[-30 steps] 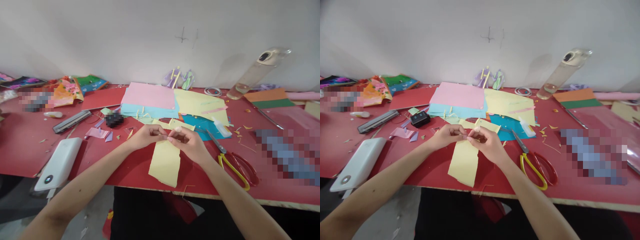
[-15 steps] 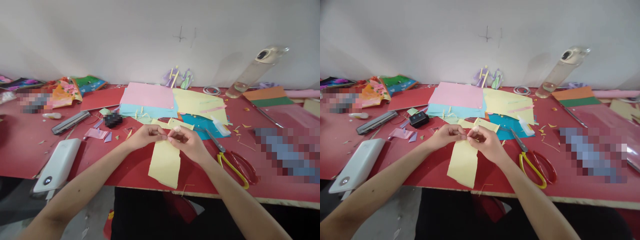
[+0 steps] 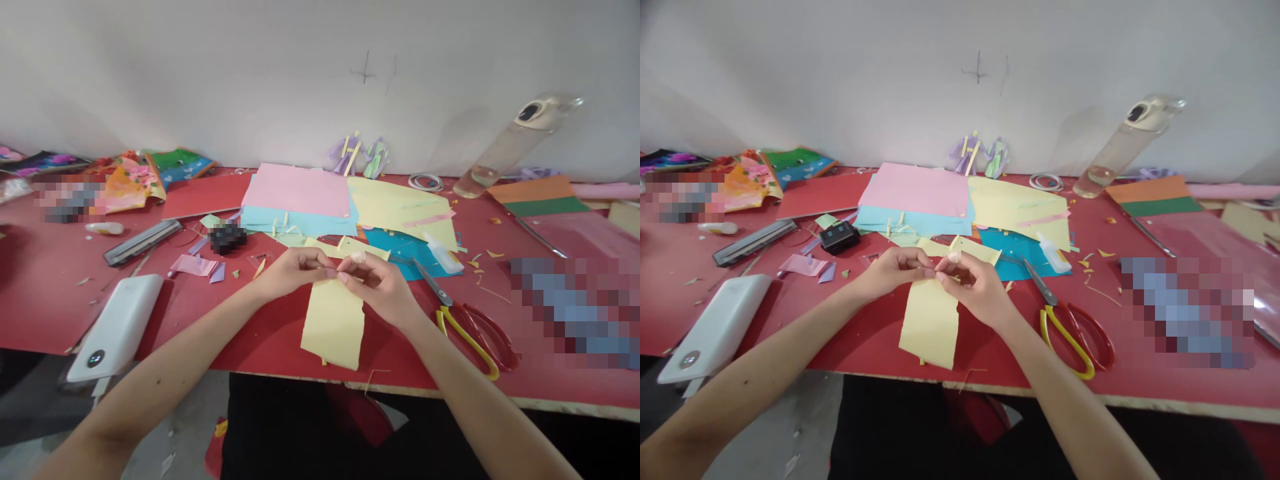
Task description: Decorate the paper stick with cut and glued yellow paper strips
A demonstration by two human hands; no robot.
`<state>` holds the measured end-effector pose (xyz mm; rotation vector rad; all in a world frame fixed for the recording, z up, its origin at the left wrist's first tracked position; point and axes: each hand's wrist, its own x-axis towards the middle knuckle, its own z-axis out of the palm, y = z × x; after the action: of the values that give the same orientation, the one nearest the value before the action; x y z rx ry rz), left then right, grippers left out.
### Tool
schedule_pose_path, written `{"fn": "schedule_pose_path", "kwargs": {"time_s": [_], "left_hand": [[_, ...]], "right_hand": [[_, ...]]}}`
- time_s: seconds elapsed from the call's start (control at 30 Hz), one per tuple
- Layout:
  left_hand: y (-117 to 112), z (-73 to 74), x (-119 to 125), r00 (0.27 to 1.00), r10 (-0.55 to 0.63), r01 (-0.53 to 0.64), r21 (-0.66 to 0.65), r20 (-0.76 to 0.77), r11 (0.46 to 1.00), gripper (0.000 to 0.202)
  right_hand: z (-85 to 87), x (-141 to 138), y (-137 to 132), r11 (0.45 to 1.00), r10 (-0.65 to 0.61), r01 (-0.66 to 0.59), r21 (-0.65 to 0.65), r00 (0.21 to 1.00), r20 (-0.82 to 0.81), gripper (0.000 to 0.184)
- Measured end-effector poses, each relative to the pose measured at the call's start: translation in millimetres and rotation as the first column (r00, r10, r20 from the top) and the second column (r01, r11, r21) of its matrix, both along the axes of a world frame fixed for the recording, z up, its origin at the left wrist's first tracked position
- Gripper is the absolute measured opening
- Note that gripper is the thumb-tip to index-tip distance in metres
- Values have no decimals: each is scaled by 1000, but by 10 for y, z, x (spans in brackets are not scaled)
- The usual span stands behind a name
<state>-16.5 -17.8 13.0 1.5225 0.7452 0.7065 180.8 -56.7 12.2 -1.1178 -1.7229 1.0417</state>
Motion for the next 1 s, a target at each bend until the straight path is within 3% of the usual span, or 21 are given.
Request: {"fn": "schedule_pose_path", "kwargs": {"time_s": [0.23,0.5,0.7,1.0], "left_hand": [[-14,2,35,994,109,-109,29,0,994,19],[-51,7,88,977,197,-186,132,-79,974,18],[-74,-75,147,967,255,-252,181,4,951,14],[-97,-87,153,965,264,-257,222,1,940,12]], "right_hand": [[1,-9,-6,992,-90,79,97,989,116,11],[-22,-8,19,959,-141,87,269,972,187,8],[-63,-65,25,874,-244,167,456,963,115,6],[-91,-86,35,858,-274,174,482,951,144,6]]}}
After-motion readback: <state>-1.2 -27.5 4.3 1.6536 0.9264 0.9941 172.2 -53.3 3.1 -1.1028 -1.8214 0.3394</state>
